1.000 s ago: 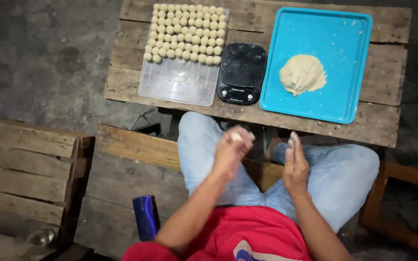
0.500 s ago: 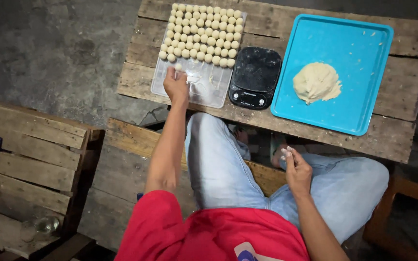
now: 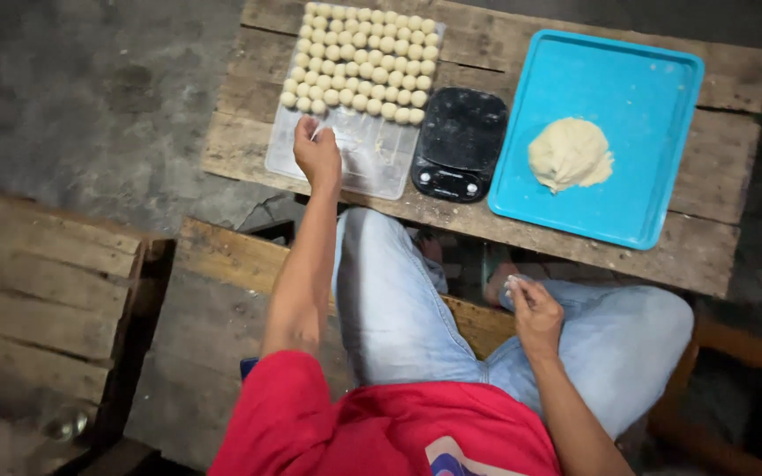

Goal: The person sits on a low bench and repeatedly pinches off small pieces of dough from a large mass on a blue tray. They roll each piece between their palms to form a smooth ball and place it into a clear plastic container. A digital scale is visible on the table between the tray and the container.

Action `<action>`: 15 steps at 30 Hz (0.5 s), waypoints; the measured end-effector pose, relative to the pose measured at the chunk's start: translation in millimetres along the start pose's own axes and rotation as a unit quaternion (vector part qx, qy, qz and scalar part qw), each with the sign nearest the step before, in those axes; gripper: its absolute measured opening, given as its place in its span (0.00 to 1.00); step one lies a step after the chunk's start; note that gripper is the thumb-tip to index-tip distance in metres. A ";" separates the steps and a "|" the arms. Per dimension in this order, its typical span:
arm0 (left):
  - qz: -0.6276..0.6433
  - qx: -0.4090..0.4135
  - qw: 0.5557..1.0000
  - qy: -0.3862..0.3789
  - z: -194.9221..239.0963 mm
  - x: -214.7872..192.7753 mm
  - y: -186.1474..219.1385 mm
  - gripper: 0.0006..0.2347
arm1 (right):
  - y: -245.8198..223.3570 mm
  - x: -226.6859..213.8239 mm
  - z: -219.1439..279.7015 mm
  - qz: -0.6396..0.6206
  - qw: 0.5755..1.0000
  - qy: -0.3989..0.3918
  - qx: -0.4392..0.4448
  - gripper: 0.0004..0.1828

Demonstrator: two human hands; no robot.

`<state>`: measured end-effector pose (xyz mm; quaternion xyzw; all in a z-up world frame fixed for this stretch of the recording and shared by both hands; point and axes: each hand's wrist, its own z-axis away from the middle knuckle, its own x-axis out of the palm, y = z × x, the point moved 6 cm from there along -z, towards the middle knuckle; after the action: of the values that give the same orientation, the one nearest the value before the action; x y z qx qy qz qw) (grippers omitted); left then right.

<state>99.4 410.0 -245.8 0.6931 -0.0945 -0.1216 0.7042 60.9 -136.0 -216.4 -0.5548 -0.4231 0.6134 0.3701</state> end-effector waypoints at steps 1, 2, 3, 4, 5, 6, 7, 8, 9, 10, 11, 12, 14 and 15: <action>-0.068 0.067 0.995 -0.021 27.2 7.1 30.1 0.20 | -1.5 -4.1 0.1 0.043 0.998 0.008 -0.036 0.06; -0.133 0.134 0.981 -0.041 54.9 14.6 59.9 0.15 | -2.4 -8.0 -0.1 0.086 0.994 0.015 -0.071 0.06; -0.128 0.131 0.981 -0.056 95.5 24.2 74.8 0.15 | -10.0 -11.3 -5.2 0.093 0.993 0.028 -0.065 0.06; -0.123 0.170 0.970 -0.123 138.6 37.9 94.4 0.14 | -20.8 -13.7 -10.1 0.115 0.989 0.036 -0.088 0.05; -0.117 0.208 0.953 -0.187 183.8 44.6 114.3 0.12 | -31.0 -15.8 -12.7 0.136 0.984 0.040 -0.110 0.05; -0.114 0.204 0.952 -0.199 214.0 52.2 107.2 0.12 | -26.8 -17.9 -22.6 0.143 0.983 0.049 -0.102 0.05; -0.115 0.280 0.915 -0.267 249.7 65.1 108.5 0.15 | -27.0 -21.2 -35.0 0.128 0.981 0.080 -0.123 0.05; -0.113 0.353 0.868 -0.332 287.4 74.5 109.6 0.18 | -27.4 -24.6 -46.1 0.114 0.977 0.110 -0.145 0.06; -0.109 0.353 0.867 -0.335 303.7 87.5 101.0 0.18 | -40.9 -29.9 -62.7 0.117 0.976 0.115 -0.144 0.06; -0.155 0.399 0.823 -0.373 327.8 104.4 93.2 0.22 | -59.6 -35.2 -77.0 0.144 0.964 0.125 -0.182 0.06; -0.201 0.443 0.773 -0.407 351.7 119.7 84.6 0.27 | -78.3 -39.4 -91.0 0.170 0.951 0.134 -0.220 0.07; -0.198 0.443 0.773 -0.409 361.8 126.1 81.0 0.27 | -82.0 -41.1 -106.0 0.172 0.950 0.137 -0.220 0.07; -0.303 0.439 0.742 -0.406 377.0 145.5 67.4 0.30 | -91.6 -40.9 -140.2 0.175 0.949 0.124 -0.232 0.19; -0.300 0.442 0.741 -0.407 378.4 152.5 61.4 0.30 | -89.0 -47.4 -154.9 0.175 0.948 0.128 -0.232 0.19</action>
<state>132.9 3.8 -181.7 0.8036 -0.2024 -0.5419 0.1402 218.6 -130.3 -120.3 -0.7648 -0.3990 0.4767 0.1690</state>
